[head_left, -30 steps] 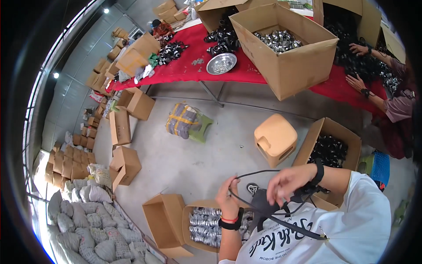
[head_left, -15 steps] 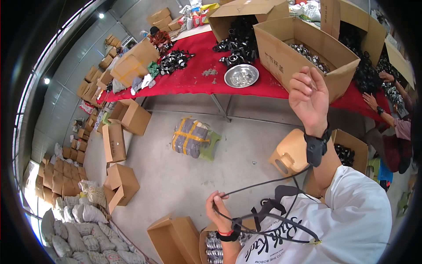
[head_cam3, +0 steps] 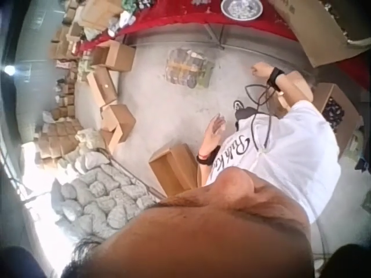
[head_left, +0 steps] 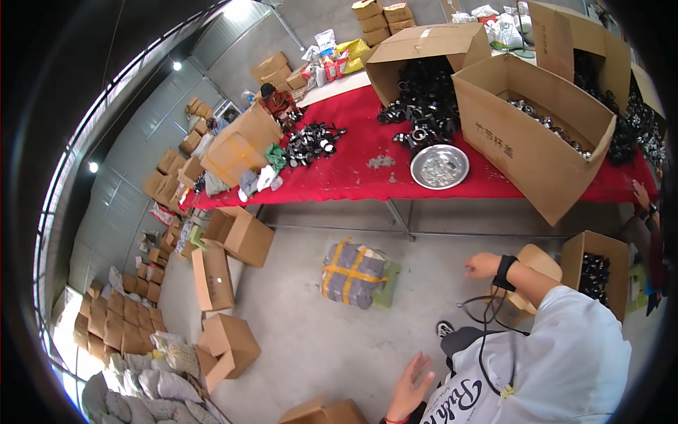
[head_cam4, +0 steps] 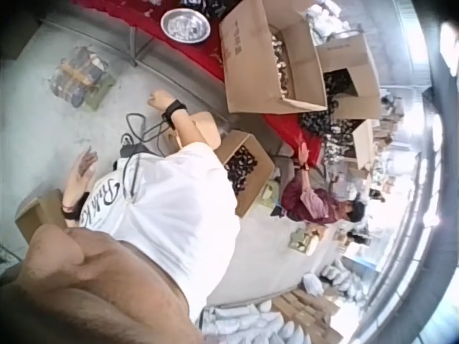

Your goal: Inspecting and sorting metal rings and plastic lid components in a warehouse environment.

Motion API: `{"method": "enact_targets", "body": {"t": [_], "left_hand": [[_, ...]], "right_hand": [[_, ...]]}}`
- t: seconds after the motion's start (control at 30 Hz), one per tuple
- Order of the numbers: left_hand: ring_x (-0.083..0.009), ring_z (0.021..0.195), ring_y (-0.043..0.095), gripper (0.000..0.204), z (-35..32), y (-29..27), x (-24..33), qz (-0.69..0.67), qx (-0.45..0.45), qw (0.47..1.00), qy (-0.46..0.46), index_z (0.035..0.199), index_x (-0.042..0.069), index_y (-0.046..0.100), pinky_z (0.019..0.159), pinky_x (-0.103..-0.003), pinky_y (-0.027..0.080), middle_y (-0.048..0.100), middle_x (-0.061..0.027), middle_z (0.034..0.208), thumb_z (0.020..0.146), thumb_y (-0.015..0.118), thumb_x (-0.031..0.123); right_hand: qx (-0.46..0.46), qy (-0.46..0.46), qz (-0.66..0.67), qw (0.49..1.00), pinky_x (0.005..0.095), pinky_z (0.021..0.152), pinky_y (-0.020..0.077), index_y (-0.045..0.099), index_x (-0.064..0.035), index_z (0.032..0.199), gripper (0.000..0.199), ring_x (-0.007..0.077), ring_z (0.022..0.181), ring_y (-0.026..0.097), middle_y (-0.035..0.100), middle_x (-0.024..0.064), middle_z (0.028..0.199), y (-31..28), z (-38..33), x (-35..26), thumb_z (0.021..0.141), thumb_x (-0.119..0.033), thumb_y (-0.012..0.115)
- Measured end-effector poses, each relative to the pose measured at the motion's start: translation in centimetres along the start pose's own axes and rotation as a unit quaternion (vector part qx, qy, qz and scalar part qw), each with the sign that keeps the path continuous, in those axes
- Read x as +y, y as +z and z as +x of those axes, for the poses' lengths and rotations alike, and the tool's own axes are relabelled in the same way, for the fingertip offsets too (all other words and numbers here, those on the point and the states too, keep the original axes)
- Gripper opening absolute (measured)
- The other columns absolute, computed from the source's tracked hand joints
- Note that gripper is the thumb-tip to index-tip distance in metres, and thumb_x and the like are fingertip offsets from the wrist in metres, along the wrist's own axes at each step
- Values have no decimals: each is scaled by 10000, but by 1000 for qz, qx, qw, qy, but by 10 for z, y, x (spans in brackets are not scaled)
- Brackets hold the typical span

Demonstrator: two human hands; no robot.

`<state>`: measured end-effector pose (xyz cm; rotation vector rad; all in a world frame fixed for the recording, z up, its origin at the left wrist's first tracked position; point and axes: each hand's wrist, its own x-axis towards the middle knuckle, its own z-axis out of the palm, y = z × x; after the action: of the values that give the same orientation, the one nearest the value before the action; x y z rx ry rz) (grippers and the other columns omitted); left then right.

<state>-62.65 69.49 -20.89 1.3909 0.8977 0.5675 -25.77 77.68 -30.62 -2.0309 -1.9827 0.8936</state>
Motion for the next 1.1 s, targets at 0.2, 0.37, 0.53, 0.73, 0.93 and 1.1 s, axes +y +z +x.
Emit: {"method": "enact_targets", "body": {"t": [0.2, 0.37, 0.53, 0.73, 0.93, 1.1], "left_hand": [[-257, 985, 571, 534, 45, -70, -101, 4, 133, 970, -204, 1207, -43, 426, 841, -319, 433, 579, -196, 1060, 833, 581, 306], [-301, 889, 602, 491, 103, -144, -166, 258, 100, 941, -195, 1116, -37, 501, 769, -365, 462, 615, -202, 956, 827, 554, 357], [-310, 889, 600, 480, 185, -193, -174, 313, 30, 928, -198, 1105, -31, 509, 766, -375, 462, 616, -204, 949, 825, 546, 357], [-320, 888, 597, 467, 279, -269, -171, 389, -80, 897, -195, 1093, -23, 518, 762, -387, 463, 616, -206, 941, 824, 537, 357], [-353, 885, 587, 428, 407, -328, -155, 431, -106, 881, -165, 1075, -5, 531, 780, -410, 456, 619, -213, 910, 827, 510, 344], [-309, 876, 605, 381, 487, -344, -131, 362, 26, 914, -182, 1022, -30, 565, 765, -362, 469, 621, -207, 920, 828, 534, 297]], "right_hand": [[180, 112, 213, 954, 354, 646, 495, 617, -15, 864, 234, 300, 680, 625, 632, 170, 752, 35, 109, 73, 773, -214, 534], [364, 466, 302, 748, 345, 585, 506, 597, -14, 853, 178, 252, 554, 631, 627, 146, 695, 81, 204, 146, 785, -145, 498], [276, 349, 193, 874, 378, 689, 497, 603, -30, 881, 195, 328, 733, 621, 633, 175, 794, 77, 219, 100, 745, -138, 515], [237, 332, 181, 895, 409, 766, 475, 618, -57, 873, 203, 348, 842, 590, 625, 178, 861, 59, 211, 93, 723, -158, 525], [369, 372, 296, 799, 369, 687, 482, 582, -13, 936, 214, 314, 737, 609, 620, 174, 798, -7, 244, 102, 760, -116, 515], [473, 312, 387, 728, 275, 523, 449, 516, 3, 1039, 251, 129, 557, 548, 553, 60, 698, -60, 318, 129, 796, -61, 510]]}}
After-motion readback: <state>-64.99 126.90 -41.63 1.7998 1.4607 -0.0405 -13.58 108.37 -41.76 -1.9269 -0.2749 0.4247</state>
